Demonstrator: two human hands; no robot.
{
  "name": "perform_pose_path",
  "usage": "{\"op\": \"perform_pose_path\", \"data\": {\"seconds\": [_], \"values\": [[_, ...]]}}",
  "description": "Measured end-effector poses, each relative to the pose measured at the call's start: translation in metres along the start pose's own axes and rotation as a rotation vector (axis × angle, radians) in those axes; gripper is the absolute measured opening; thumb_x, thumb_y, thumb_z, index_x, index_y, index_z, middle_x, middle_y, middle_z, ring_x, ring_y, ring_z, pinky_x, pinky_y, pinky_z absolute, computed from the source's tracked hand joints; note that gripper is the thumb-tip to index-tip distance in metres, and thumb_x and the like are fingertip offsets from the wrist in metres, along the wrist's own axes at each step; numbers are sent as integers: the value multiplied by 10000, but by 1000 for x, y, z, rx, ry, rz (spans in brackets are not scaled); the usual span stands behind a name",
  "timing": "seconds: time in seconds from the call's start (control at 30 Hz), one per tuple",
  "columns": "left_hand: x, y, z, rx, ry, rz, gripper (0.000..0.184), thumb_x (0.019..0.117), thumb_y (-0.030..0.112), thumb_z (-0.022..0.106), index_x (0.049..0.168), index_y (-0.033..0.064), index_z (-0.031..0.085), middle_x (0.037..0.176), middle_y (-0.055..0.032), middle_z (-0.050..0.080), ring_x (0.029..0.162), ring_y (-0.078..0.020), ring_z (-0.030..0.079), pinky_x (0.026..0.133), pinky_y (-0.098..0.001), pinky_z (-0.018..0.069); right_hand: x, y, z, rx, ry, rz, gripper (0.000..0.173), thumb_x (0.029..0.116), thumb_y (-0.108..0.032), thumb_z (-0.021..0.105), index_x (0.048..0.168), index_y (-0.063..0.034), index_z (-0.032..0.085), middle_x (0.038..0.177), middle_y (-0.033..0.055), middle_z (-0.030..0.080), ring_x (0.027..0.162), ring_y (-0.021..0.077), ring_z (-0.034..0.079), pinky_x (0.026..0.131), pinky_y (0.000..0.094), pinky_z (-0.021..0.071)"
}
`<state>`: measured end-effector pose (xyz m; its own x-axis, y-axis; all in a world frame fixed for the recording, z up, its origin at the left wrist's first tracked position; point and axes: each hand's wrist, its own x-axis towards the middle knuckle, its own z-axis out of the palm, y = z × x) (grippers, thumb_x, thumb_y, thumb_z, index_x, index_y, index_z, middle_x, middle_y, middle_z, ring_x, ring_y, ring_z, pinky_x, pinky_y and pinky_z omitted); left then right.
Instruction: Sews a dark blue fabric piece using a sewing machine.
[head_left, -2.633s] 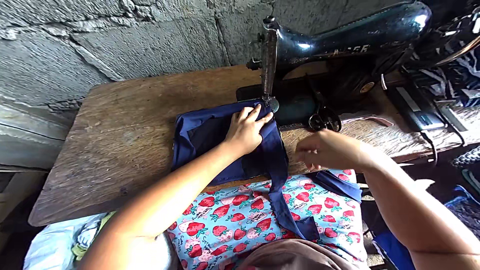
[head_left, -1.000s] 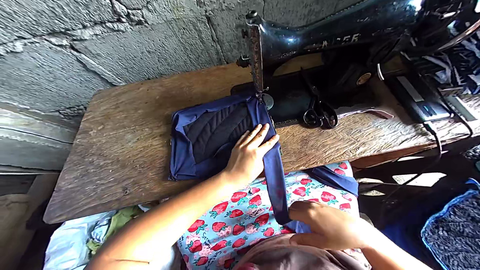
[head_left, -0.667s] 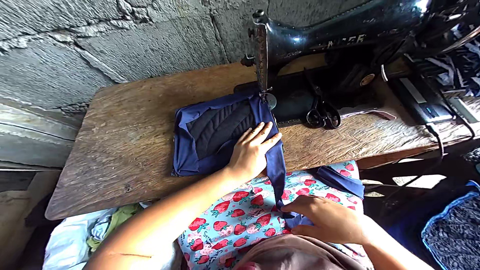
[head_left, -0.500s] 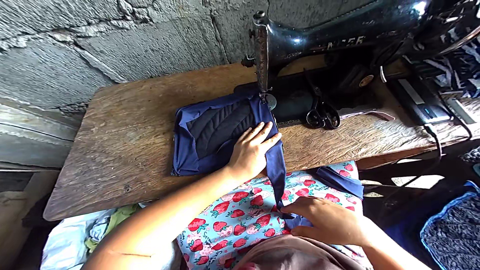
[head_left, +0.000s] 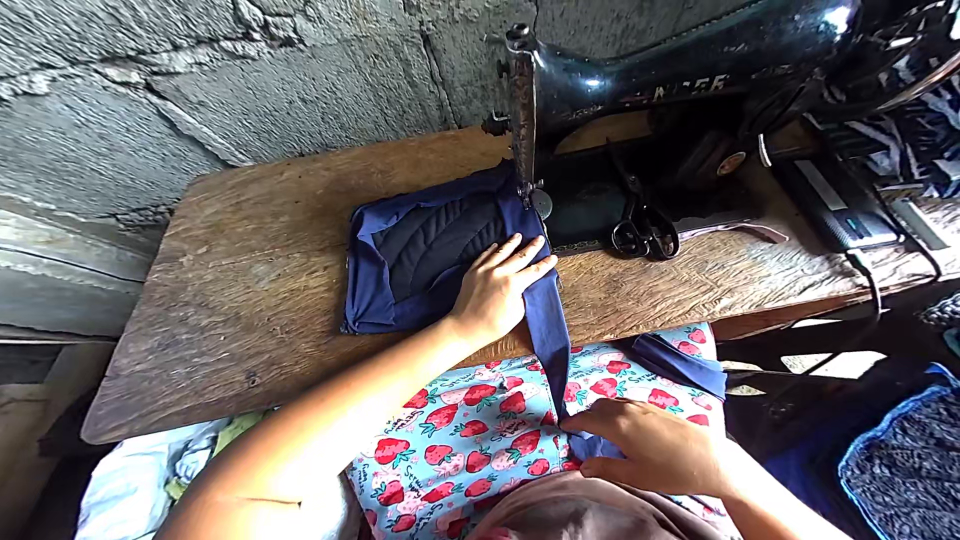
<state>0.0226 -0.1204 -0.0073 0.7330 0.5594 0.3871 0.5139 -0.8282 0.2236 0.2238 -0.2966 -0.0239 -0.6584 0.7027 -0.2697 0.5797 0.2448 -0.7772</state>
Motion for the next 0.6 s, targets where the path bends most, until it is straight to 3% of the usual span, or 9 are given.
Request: {"op": "perform_pose_path", "data": {"seconds": [0.6], "values": [[13,-26,-1,-28,8,66,561,850,-103,487,1297,132,730,1421,-89,640,1354,-386,563,1103,-573,441,7,0,0,40,-27,-10,423,1007,-292,646,1333,-23,648,1135,222,712,1079,390,683,945,580,514]]}}
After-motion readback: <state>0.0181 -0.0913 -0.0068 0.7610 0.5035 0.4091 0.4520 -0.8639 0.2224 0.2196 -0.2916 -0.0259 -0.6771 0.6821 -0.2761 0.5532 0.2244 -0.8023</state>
